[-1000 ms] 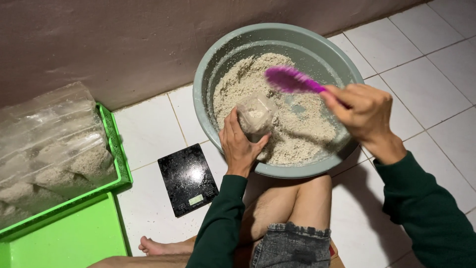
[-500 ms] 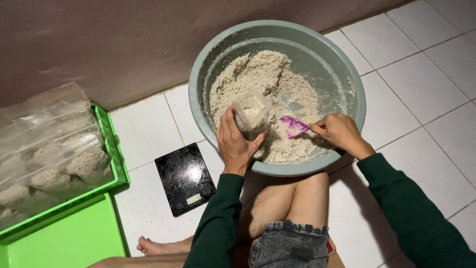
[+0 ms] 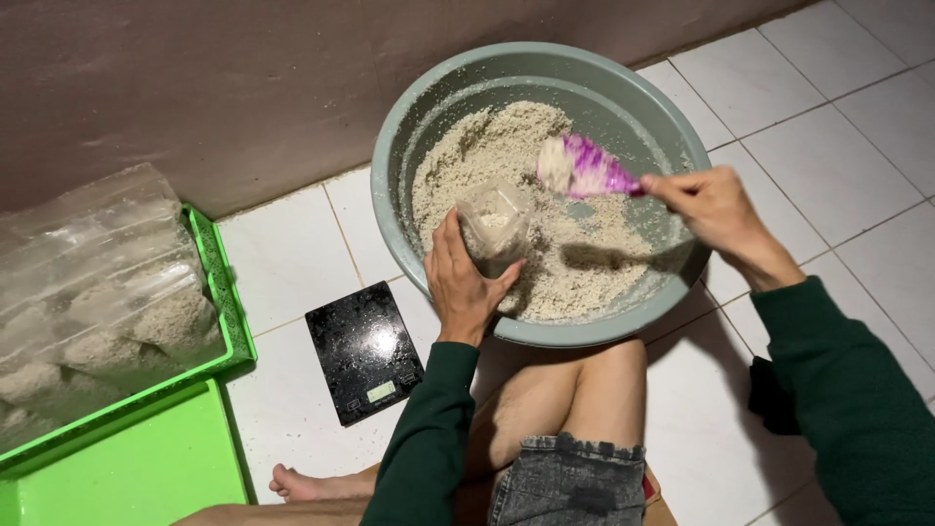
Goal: Scooping granular food product into small plastic bags and weighing them on a digital scale.
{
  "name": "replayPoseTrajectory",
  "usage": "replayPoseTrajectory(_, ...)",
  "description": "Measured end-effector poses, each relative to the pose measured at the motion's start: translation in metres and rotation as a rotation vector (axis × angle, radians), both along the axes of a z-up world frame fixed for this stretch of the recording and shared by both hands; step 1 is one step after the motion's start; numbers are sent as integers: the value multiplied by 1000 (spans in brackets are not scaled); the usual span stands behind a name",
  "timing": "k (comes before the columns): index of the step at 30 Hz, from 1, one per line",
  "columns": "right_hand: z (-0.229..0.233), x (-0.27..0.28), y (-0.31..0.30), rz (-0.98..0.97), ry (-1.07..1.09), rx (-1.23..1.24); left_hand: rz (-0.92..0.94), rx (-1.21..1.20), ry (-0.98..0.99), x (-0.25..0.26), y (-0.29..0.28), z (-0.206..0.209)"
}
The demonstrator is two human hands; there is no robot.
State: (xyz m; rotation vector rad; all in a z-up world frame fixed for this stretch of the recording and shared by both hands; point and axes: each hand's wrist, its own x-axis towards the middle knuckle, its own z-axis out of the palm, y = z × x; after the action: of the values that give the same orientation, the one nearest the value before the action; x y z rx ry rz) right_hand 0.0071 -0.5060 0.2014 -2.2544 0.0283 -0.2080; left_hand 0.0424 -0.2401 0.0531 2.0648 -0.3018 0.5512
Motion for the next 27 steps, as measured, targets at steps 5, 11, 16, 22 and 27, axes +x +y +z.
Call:
replayPoseTrajectory(5,25,13,17,36,-22,-69,72,78,-55,4,-3,-9)
replayPoseTrajectory(11,26,17,39,122,-106,-345,26,-1,-37,4,-2,-10)
replayPoseTrajectory(16,10,13,40,264,-513,-952,49,8,-62,4,-2,-8)
replayPoseTrajectory(22,10,-3,42,192,-736,-1127,43,-24,-45,4,-1,-7)
replayPoseTrajectory(27,-11,-18,19,-88,-85,-774,1,-83,-50,0,1,4)
